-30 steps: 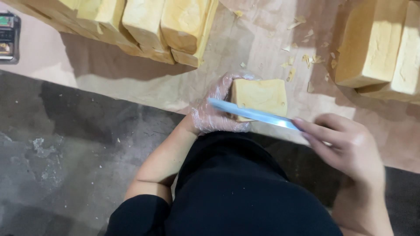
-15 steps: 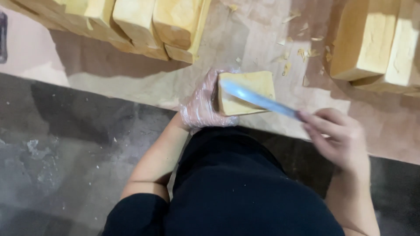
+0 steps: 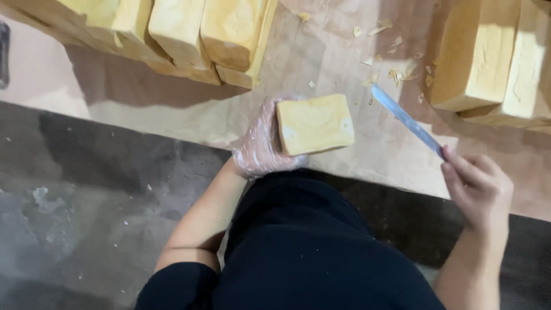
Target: The person uses a long knife to shave or trim the outer surfaces of loaf-shaped bread pieces, handling the pieces one at a time and placing them in stacks on the table.
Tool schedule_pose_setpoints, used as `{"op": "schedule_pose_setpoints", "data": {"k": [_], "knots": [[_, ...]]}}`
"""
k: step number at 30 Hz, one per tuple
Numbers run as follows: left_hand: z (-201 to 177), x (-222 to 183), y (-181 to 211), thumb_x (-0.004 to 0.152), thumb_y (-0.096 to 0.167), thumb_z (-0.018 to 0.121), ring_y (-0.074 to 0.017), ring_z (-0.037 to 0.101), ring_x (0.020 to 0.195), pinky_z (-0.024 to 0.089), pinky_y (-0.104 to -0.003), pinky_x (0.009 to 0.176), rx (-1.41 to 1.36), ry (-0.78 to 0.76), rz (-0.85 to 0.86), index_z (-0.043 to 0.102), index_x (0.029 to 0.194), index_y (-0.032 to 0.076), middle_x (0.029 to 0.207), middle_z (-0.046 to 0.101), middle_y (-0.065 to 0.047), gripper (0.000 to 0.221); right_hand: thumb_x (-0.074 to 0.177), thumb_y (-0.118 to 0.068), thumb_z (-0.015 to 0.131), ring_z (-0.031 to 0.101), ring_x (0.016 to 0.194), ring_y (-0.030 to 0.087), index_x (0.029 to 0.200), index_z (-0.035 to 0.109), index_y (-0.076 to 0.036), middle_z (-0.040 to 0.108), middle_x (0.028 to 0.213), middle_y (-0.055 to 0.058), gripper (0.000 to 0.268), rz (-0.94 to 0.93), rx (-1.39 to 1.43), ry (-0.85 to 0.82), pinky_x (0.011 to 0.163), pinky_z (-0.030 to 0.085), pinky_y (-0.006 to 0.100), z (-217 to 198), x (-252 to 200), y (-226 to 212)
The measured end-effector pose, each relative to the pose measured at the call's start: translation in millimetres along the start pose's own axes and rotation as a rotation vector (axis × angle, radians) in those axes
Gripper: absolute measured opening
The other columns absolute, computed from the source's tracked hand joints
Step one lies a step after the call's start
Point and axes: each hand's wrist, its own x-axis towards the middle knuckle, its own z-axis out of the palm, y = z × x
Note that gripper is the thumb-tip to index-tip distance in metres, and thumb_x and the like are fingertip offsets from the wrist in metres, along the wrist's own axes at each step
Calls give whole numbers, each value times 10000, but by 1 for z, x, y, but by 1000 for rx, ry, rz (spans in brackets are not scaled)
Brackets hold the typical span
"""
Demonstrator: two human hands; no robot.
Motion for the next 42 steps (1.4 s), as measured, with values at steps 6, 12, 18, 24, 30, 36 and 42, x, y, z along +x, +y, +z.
{"op": "schedule_pose_setpoints", "data": {"k": [6, 12, 18, 24, 30, 36, 42], "knots": [[12, 14, 6, 742, 176, 963, -207, 539, 1360, 464, -387, 1183, -14, -25, 131, 419, 1449, 83, 1404, 550, -104, 897, 837, -21, 770, 628, 723, 197, 1219, 746, -127, 663, 907, 83, 397, -243, 161, -124, 597, 498, 329, 22, 17, -86], [11, 12, 17, 669, 246, 945, -232, 620, 1248, 526, -392, 1086, 207, 42, 25, 457, 1399, 70, 1307, 603, -117, 896, 849, -25, 781, 614, 694, 192, 1176, 763, -129, 657, 898, 69, 344, -132, 76, -104, 582, 488, 327, -7, 11, -81], [12, 13, 10, 680, 259, 949, -239, 619, 1252, 509, -395, 1091, 309, 5, 83, 449, 1417, 68, 1302, 604, -120, 911, 867, -39, 800, 620, 715, 222, 1191, 772, -128, 664, 900, 87, 338, -161, -5, -48, 617, 492, 348, 10, 4, -80], [6, 10, 15, 690, 274, 951, -250, 578, 1280, 491, -409, 1103, 282, 0, 30, 443, 1425, 68, 1327, 576, -133, 917, 975, -32, 761, 616, 721, 178, 1234, 757, -106, 685, 956, 112, 270, -36, 3, 73, 591, 479, 279, 29, -29, 1], [-44, 57, 5, 677, 445, 931, -331, 515, 1376, 431, -434, 1148, 467, -376, -81, 375, 1517, 73, 1438, 540, -175, 1074, 1082, -124, 656, 543, 734, 79, 1349, 663, -51, 638, 909, 3, 277, 486, 486, 69, 671, 443, 250, 114, -70, 68], [-24, 111, -63, 819, 596, 759, -386, 463, 1425, 410, -485, 1166, 890, -396, -172, 372, 1583, 97, 1575, 401, -259, 991, 1018, -236, 586, 683, 924, 144, 1465, 491, -89, 707, 1113, 47, 480, 814, 1324, -204, 776, 544, 273, 234, 6, 45], [-24, -27, -37, 581, 528, 909, -468, 374, 1377, 334, -590, 1068, 1397, -187, -314, 354, 1586, 102, 1633, 172, -219, 1225, 1022, -65, 560, 571, 1322, 199, 1503, 487, -27, 574, 1440, 92, 488, 450, 1012, -9, 1106, 483, 339, 217, 32, 77]]}}
